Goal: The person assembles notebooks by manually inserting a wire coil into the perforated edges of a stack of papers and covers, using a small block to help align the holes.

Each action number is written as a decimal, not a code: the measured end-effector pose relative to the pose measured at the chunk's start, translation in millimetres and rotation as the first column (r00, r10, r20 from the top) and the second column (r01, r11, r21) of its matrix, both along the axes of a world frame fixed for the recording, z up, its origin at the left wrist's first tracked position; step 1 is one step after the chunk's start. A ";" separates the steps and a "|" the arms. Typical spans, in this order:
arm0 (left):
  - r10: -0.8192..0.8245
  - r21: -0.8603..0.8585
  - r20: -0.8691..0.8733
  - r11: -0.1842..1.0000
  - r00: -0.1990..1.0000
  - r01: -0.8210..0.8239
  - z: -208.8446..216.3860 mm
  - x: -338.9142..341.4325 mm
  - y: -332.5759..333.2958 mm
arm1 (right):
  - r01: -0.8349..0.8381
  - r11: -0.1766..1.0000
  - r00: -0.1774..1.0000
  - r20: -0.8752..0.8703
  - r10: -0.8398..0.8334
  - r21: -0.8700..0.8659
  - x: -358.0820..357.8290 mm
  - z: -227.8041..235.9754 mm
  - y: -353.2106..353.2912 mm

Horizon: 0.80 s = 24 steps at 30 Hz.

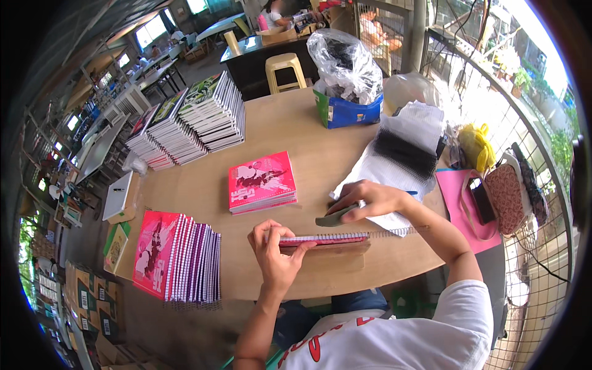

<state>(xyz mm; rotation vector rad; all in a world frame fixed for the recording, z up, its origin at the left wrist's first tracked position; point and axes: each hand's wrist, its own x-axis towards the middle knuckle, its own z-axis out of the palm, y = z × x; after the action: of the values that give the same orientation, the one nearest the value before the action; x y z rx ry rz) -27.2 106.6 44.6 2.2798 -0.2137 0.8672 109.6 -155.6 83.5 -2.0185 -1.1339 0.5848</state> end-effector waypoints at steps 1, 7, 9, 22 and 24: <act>-0.010 0.005 0.003 1.000 1.000 0.010 -0.5 0.3 1.9 | -0.004 1.000 1.000 0.005 0.004 0.002 -0.2 0.2 5.4; -0.035 -0.013 0.003 0.999 0.999 0.035 -0.2 1.2 5.0 | 0.004 0.999 1.000 -0.002 -0.004 -0.044 1.4 6.0 26.6; -0.052 -0.023 0.005 0.998 0.999 0.052 2.8 1.9 3.8 | -0.196 0.951 0.965 -0.125 0.231 0.240 1.2 -3.9 32.4; -0.096 -0.044 0.023 0.994 0.995 0.097 0.1 4.3 11.0 | -0.146 0.981 0.964 -0.205 0.170 0.126 -0.3 2.9 53.8; -0.092 -0.029 0.051 0.995 0.994 0.093 -1.1 4.5 12.7 | -0.079 0.986 0.992 0.083 0.092 -0.147 3.0 5.5 59.1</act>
<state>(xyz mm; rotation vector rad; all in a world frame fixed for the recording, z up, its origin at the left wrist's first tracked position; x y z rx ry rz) -22.7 119.3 43.5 2.2024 -0.3231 0.8733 112.6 -96.5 88.9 -2.1448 -1.2696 0.6406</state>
